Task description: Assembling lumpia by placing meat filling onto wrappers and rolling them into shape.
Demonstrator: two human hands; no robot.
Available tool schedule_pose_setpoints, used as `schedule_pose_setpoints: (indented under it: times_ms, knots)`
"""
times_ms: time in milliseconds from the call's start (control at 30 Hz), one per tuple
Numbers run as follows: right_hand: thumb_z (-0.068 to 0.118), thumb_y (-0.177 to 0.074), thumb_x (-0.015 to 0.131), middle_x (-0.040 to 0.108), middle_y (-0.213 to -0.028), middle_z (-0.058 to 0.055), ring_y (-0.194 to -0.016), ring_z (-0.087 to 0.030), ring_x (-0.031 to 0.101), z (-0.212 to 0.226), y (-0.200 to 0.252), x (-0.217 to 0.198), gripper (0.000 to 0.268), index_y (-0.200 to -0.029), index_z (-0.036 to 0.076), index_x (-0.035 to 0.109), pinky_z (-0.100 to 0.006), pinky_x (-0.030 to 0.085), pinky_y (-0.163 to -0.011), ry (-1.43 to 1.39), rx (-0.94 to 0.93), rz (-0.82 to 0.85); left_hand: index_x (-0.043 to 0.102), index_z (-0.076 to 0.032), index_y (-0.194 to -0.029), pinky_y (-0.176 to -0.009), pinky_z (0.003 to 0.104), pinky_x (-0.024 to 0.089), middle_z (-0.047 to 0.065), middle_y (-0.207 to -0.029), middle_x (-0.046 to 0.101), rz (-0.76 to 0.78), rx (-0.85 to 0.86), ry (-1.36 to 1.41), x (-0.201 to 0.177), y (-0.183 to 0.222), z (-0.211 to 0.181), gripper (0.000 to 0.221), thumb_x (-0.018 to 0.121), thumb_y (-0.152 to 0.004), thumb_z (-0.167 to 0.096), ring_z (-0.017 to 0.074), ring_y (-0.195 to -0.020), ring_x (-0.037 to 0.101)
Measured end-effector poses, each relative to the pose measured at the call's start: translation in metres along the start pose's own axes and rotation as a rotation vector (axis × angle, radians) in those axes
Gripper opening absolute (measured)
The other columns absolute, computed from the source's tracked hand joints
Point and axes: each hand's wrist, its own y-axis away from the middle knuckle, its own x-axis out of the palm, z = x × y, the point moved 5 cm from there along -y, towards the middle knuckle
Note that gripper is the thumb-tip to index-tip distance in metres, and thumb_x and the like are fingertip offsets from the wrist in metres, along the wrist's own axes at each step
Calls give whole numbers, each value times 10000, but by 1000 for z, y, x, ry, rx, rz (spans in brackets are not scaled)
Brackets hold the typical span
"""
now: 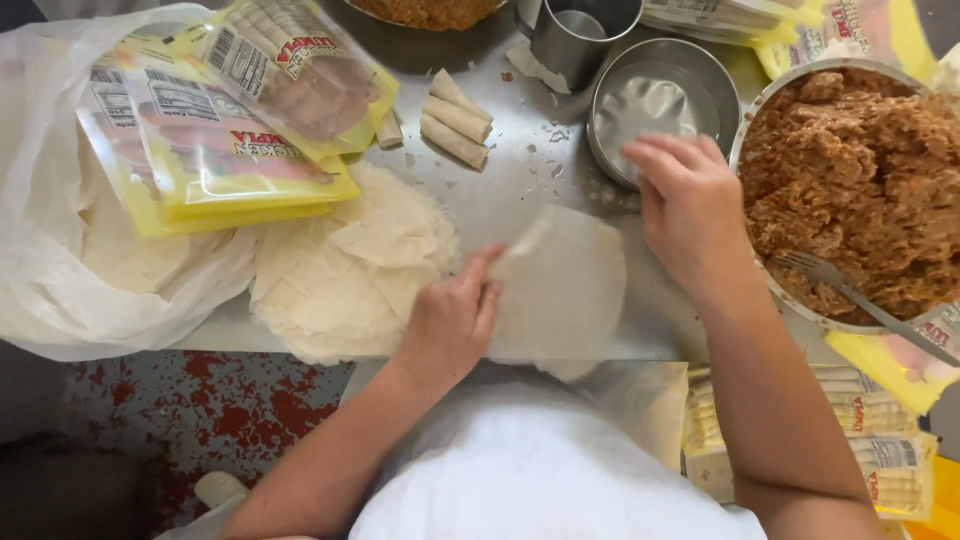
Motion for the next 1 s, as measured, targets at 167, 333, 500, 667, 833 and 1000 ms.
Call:
schedule_pose_setpoints:
  times_ms: [167,333,500,667,833,1000]
  knots:
    - [518,-1145,493,771,-934,-251,-1063,-435,731,-29,-13,48,583,-1443,26,591,-550,451,-1067,341,100,333,624,-68,-1407,-982,494,518,182,-1216,650,-266,423,-629,-3,20,-13,565,733,-855,-118,372,-1150,647]
    - [349,-1141,573,753,-1073,-169,-1038,-390,717,-9,16,24,406,-1401,55,678,-483,510,-1018,237,-20,23,542,-104,-1460,-1214,604,305,231,-1521,502,177,564,-687,27,34,-5,935,948,-631,-258,471,-1475,402]
    - [401,-1060,541,622,-1476,-214,-1325,-379,595,44,61,53,681,-1622,41,407,-546,429,-1110,-208,73,101,458,-111,-1529,-1235,595,274,279,-1572,432,201,517,-751,24,29,13,1041,958,-622,-209,511,-1523,300]
    - [580,-1053,418,420,-1647,-222,-1519,-375,375,52,55,73,897,-1662,-44,210,-589,223,-1235,60,-75,226,594,-83,-1441,-1223,546,331,261,-1505,552,-17,583,-657,17,27,15,769,787,-784,-433,461,-1467,457]
    - [589,-1057,366,474,-1613,-187,-1491,-345,429,47,43,94,885,-1665,-28,179,-572,246,-1244,72,-95,346,636,-89,-1400,-1206,537,366,253,-1467,595,-71,599,-650,17,27,15,704,771,-761,-353,448,-1431,508]
    - [616,-1071,285,533,-1573,-185,-1458,-321,494,70,35,91,847,-1650,-2,294,-543,315,-1222,129,-140,195,632,-94,-1398,-1192,534,382,246,-1474,588,-70,602,-639,18,27,14,669,738,-772,-304,448,-1429,510]
